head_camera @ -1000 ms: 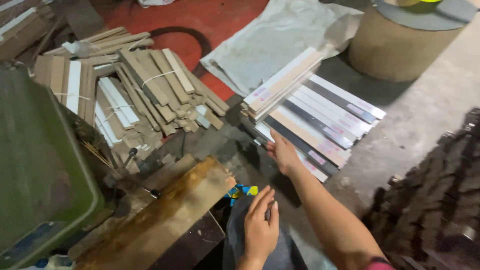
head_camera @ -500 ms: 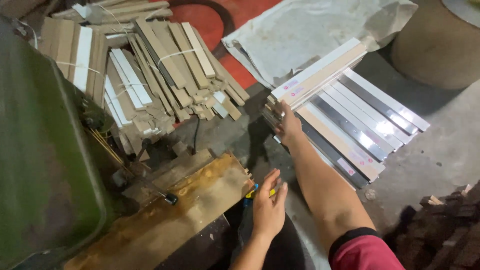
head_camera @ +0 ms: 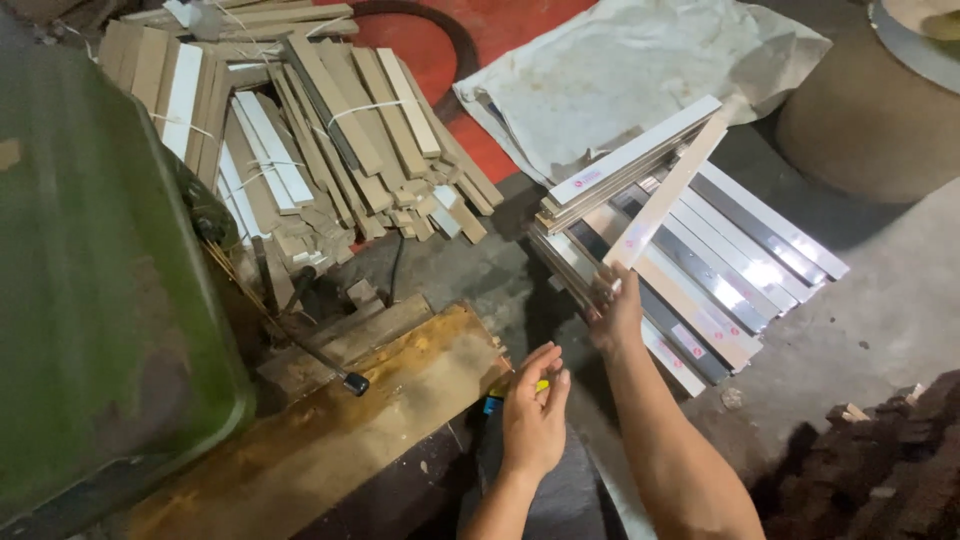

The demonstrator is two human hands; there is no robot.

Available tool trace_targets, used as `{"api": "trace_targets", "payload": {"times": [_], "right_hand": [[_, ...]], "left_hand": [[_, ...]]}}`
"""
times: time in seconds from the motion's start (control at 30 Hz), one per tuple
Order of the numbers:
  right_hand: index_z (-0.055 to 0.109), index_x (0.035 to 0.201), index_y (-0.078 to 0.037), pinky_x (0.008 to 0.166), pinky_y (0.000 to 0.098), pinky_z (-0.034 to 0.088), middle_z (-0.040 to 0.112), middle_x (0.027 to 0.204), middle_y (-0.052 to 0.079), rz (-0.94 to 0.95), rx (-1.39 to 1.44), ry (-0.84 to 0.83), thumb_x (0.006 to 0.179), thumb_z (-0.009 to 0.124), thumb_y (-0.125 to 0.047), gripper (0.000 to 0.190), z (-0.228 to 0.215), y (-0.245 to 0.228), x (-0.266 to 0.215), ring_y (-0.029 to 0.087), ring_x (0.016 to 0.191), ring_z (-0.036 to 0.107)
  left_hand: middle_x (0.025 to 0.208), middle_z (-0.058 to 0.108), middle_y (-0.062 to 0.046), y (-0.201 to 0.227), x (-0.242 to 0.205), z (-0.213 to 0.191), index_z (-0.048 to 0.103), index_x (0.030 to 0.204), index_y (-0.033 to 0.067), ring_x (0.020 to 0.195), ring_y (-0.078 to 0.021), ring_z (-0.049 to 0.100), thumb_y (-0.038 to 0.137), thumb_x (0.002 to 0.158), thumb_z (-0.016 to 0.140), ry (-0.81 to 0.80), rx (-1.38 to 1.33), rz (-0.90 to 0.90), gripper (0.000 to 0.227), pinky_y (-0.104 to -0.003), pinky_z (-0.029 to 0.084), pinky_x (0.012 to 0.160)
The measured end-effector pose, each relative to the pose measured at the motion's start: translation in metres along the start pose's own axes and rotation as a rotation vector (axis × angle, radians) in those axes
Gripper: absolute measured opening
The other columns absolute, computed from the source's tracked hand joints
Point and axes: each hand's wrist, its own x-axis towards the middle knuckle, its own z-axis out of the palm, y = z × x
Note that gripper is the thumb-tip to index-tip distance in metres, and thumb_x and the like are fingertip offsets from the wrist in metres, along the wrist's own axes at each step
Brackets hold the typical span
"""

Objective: Operating an industrial punch machine to process wooden slats, including picking, positioning, and stacking.

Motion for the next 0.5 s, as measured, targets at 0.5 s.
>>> {"api": "trace_targets", "payload": {"times": [0.5], "right_hand": [[0.042, 0.15, -0.008, 0.1, 0.0434, 0.039, 0.055, 0.146, 0.012, 0.002, -0.368, 0.115, 0.089, 0.048, -0.05, 0.074, -0.045, 0.004, -0.036, 0.03, 0.129, 0.053]], "left_hand": [[0.141, 0.063, -0.006, -0.006, -0.063, -0.027, 0.071, 0.125, 0.0057, 0.125, -0.0178, 0.067, 0.024, 0.099, 0.06, 0.018, -0.013, 0.125, 0.034, -0.033, 0.059, 0.102]]}}
